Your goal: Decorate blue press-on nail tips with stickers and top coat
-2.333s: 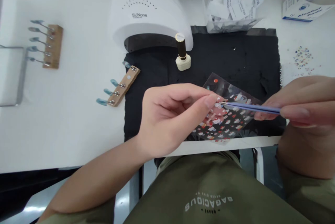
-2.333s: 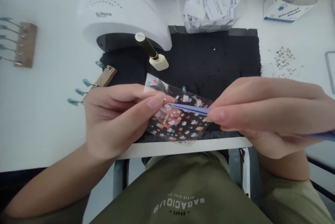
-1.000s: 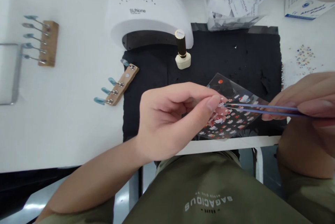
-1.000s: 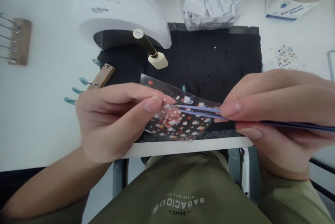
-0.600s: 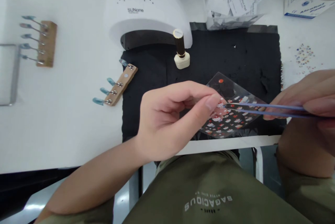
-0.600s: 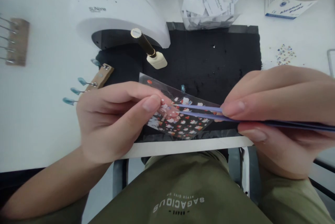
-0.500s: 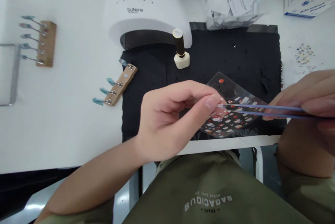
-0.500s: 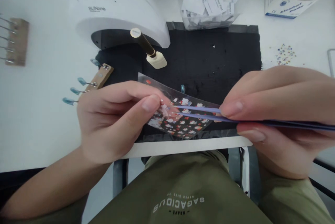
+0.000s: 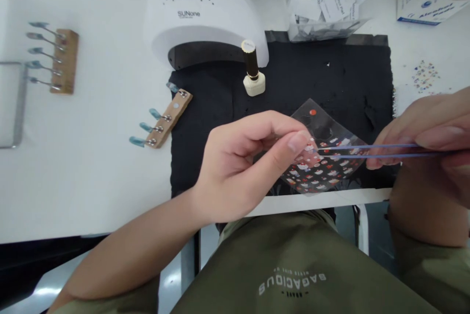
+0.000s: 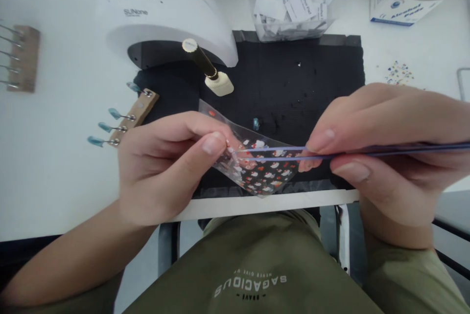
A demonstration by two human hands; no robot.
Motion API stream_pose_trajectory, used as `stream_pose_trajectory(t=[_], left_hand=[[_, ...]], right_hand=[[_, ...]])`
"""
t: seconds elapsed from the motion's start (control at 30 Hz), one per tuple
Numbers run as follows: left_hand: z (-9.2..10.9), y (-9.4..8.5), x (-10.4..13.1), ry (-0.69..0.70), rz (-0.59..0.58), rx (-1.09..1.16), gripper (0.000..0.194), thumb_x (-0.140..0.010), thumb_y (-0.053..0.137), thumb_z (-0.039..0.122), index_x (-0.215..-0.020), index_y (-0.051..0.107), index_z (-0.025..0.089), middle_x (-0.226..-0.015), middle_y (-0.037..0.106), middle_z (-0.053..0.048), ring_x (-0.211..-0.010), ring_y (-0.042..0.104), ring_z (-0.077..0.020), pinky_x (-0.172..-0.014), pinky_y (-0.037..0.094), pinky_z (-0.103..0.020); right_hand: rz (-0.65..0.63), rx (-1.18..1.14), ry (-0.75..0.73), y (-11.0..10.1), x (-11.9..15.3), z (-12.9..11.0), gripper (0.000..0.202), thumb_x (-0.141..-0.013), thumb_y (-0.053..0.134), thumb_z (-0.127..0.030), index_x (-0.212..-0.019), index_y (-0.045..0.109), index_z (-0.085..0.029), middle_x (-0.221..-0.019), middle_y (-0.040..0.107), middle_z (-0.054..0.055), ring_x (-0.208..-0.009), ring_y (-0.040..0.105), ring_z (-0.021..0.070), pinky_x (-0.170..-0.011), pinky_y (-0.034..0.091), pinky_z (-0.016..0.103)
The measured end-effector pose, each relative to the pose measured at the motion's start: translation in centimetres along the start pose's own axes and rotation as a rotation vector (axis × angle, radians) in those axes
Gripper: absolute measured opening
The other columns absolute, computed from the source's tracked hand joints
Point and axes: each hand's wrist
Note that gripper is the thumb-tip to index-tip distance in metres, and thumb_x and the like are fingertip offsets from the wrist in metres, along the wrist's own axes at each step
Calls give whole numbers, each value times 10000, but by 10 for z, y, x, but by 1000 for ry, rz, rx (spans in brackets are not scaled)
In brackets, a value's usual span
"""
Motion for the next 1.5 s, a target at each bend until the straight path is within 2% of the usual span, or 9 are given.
stream_pose_trajectory(t=[0.03, 0.2, 0.33, 0.5, 0.63, 0.83, 1.13, 1.33, 1.5], left_hand=[[0, 0, 0, -2, 0, 3, 212, -1130, 779, 234, -932, 847, 202, -835, 856, -17, -735, 827, -115, -677, 695, -167], [1, 1, 1, -78, 39, 18, 226, -1114, 821, 320, -913, 860, 221, -850, 873, -23, -750, 853, -162, -694, 734, -230], [0, 1, 1, -66, 19, 18, 235, -1141, 770, 278, -931, 853, 216, -857, 879, -32, -754, 855, -157, -683, 725, -216], [0, 3, -1, -49, 21, 36, 236, -1114, 823, 308, -903, 847, 206, -829, 862, -20, -726, 839, -130, -666, 696, -169], [2, 3, -1, -69, 28, 4, 246, -1071, 881, 359, -873, 845, 218, -827, 865, -22, -707, 830, -158, -642, 705, -219], [2, 0, -1, -76, 21, 11, 196, -1024, 936, 341, -884, 857, 229, -816, 854, -10, -702, 823, -162, -633, 695, -227], [2, 1, 3, -100, 48, 94, 154, -1092, 850, 341, -979, 900, 249, -832, 850, -13, -709, 788, -139, -641, 680, -234], [-1, -2, -1, -100, 28, 133, 49, -977, 952, 267, -985, 912, 295, -934, 889, -28, -749, 826, -184, -678, 729, -302], [-10, -4, -2, -61, 32, 176, 116, -979, 943, 219, -1023, 934, 326, -968, 908, -10, -805, 871, -192, -750, 771, -298]], right_hand=[[-45, 2, -92, -2, -2, 6, 142, -840, 1023, -467, -900, 961, -354, -644, 753, 13, -441, 643, 230, -344, 559, 466], [-78, 13, -34, -10, -10, 22, 104, -906, 971, -485, -956, 952, -396, -731, 812, 39, -444, 658, 248, -358, 595, 476], [-117, -67, -50, -8, -12, 25, 138, -910, 972, -472, -993, 959, -362, -738, 824, 50, -393, 609, 220, -310, 542, 441], [-142, -147, -105, -2, -21, 36, 91, -928, 960, -396, -965, 962, -314, -502, 666, -1, -298, 521, 202, -263, 469, 407], [-135, -216, -112, 2, -24, 43, 97, -918, 978, -379, -919, 950, -286, -430, 577, -20, -271, 507, 198, -232, 422, 365], [-158, -294, -17, 3, -20, 38, 46, -943, 936, -269, -960, 955, -231, -582, 724, 31, -297, 505, 156, -189, 312, 334], [-114, -250, 24, 5, -20, 31, 55, -980, 903, -250, -995, 954, -235, -687, 812, 45, -320, 503, 145, -192, 301, 338], [-31, -235, -46, 6, -18, 35, 48, -970, 904, -260, -972, 950, -244, -665, 805, 31, -294, 483, 144, -178, 276, 341], [11, -242, -41, 6, -18, 36, 52, -937, 935, -300, -968, 944, -259, -639, 781, 23, -330, 530, 162, -197, 326, 336]])
Point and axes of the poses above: each hand's wrist, its own x-axis away from the middle knuckle, its own y-axis out of the palm, z = x × y
